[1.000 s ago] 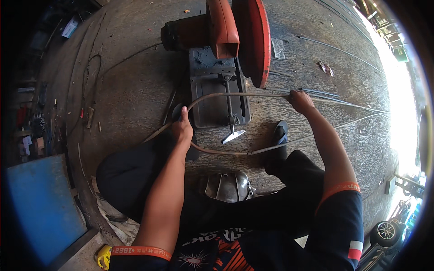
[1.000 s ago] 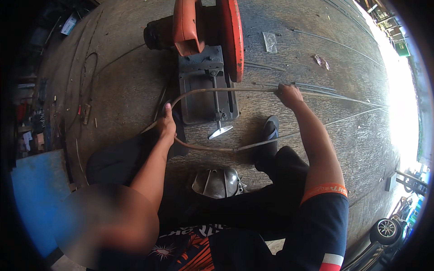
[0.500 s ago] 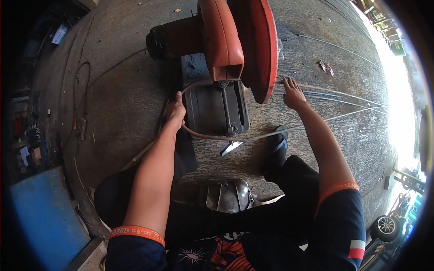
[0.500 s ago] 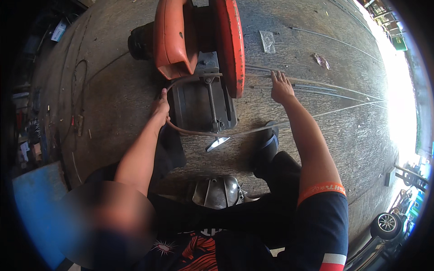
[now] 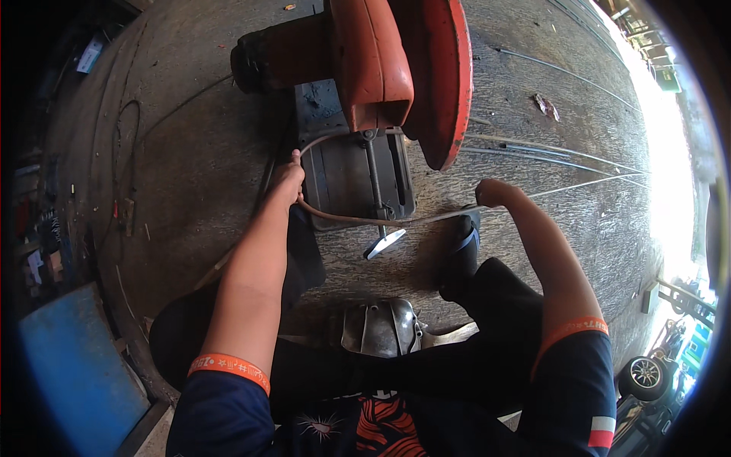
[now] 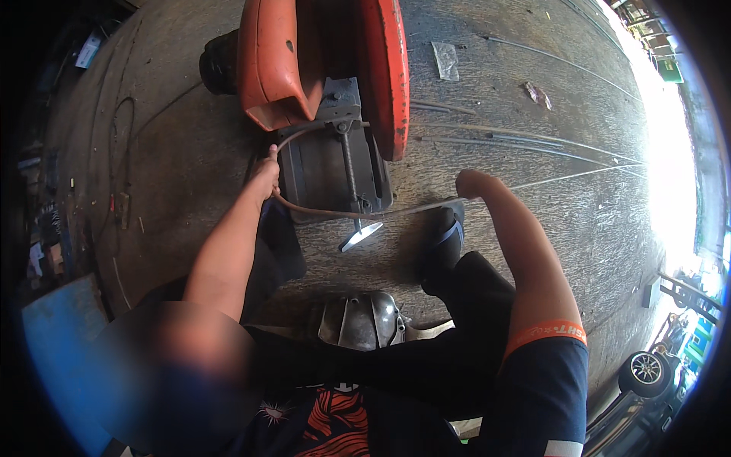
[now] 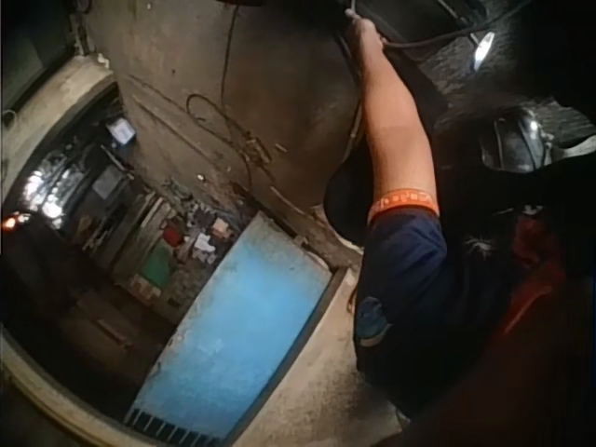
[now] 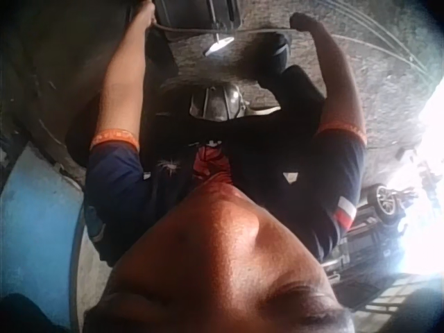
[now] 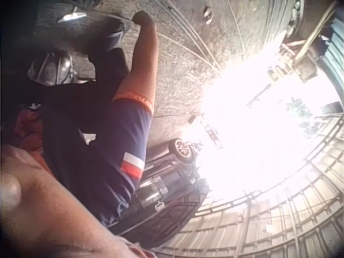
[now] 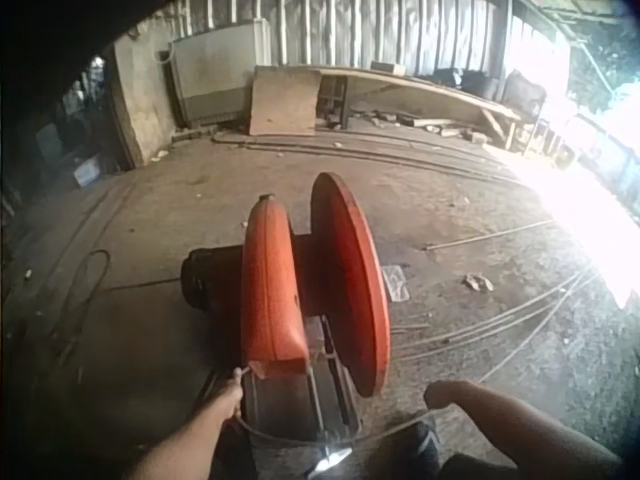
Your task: Cutting a metal rod using a power chop saw.
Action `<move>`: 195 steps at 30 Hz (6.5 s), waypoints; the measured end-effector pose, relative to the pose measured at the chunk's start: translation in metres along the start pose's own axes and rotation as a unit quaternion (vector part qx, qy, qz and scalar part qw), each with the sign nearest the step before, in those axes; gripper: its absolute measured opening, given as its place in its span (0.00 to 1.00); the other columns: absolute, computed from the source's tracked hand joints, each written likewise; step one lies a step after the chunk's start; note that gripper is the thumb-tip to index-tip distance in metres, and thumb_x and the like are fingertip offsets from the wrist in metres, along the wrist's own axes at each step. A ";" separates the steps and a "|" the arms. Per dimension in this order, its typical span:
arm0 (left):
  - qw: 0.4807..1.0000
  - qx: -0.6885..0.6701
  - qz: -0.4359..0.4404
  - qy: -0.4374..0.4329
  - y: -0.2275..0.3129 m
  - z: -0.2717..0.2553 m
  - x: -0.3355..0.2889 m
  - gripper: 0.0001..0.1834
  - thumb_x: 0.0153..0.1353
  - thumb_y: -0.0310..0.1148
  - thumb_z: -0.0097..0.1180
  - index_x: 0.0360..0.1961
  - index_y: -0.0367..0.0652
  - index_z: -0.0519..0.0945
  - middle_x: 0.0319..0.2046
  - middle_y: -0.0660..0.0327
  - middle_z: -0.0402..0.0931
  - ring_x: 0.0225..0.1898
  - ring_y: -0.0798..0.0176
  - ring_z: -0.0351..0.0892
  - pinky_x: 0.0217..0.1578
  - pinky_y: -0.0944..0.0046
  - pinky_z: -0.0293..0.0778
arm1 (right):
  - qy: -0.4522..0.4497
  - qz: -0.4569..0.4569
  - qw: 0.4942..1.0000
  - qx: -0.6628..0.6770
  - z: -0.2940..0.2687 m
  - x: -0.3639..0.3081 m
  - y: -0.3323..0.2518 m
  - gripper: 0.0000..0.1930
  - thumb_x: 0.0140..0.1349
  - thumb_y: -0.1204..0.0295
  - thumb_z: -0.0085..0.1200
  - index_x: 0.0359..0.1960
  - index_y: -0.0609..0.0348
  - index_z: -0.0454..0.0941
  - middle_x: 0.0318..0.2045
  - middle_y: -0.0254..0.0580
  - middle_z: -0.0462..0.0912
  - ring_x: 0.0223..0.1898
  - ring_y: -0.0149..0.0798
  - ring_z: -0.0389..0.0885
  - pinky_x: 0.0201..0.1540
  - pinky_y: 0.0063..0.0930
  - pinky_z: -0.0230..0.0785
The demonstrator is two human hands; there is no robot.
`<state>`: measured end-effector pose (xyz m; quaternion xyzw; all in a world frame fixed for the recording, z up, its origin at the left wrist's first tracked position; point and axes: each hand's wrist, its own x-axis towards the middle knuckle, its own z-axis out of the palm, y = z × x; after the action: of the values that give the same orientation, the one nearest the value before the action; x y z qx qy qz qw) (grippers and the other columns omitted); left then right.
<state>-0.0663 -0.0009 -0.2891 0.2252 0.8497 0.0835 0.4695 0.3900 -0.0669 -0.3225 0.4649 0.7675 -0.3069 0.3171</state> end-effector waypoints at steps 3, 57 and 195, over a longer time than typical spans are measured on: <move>1.000 0.008 0.001 0.006 0.001 0.004 0.001 0.35 0.58 0.65 0.39 0.29 0.38 0.73 0.13 0.63 0.62 0.11 0.66 0.60 0.13 0.60 0.61 | -0.186 0.069 0.964 0.180 0.002 -0.001 0.001 0.12 0.47 0.70 0.54 0.33 0.60 0.82 0.31 0.50 0.82 0.35 0.48 0.81 0.40 0.38 0.73; 0.789 -0.594 -0.106 -0.114 -0.053 0.051 -0.029 0.25 0.60 0.63 0.39 0.34 0.51 0.66 0.19 0.65 0.60 0.14 0.65 0.56 0.17 0.66 0.58 | 0.139 0.239 0.933 0.232 -0.007 -0.120 -0.297 0.20 0.50 0.60 0.57 0.40 0.60 0.79 0.37 0.55 0.80 0.41 0.52 0.80 0.45 0.40 0.72; 0.832 -0.546 -0.081 -0.049 -0.055 0.048 -0.039 0.31 0.60 0.64 0.38 0.16 0.47 0.54 0.11 0.69 0.48 0.10 0.70 0.47 0.11 0.70 0.51 | 0.488 0.212 0.231 0.815 0.045 0.040 -0.124 0.14 0.48 0.79 0.54 0.33 0.63 0.61 0.25 0.41 0.69 0.19 0.35 0.72 0.20 0.26 0.67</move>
<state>-0.0252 -0.0713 -0.3053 -0.1338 0.6570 0.4841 0.5622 0.2717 -0.1279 -0.3592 0.6783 -0.0166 -0.4018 -0.6149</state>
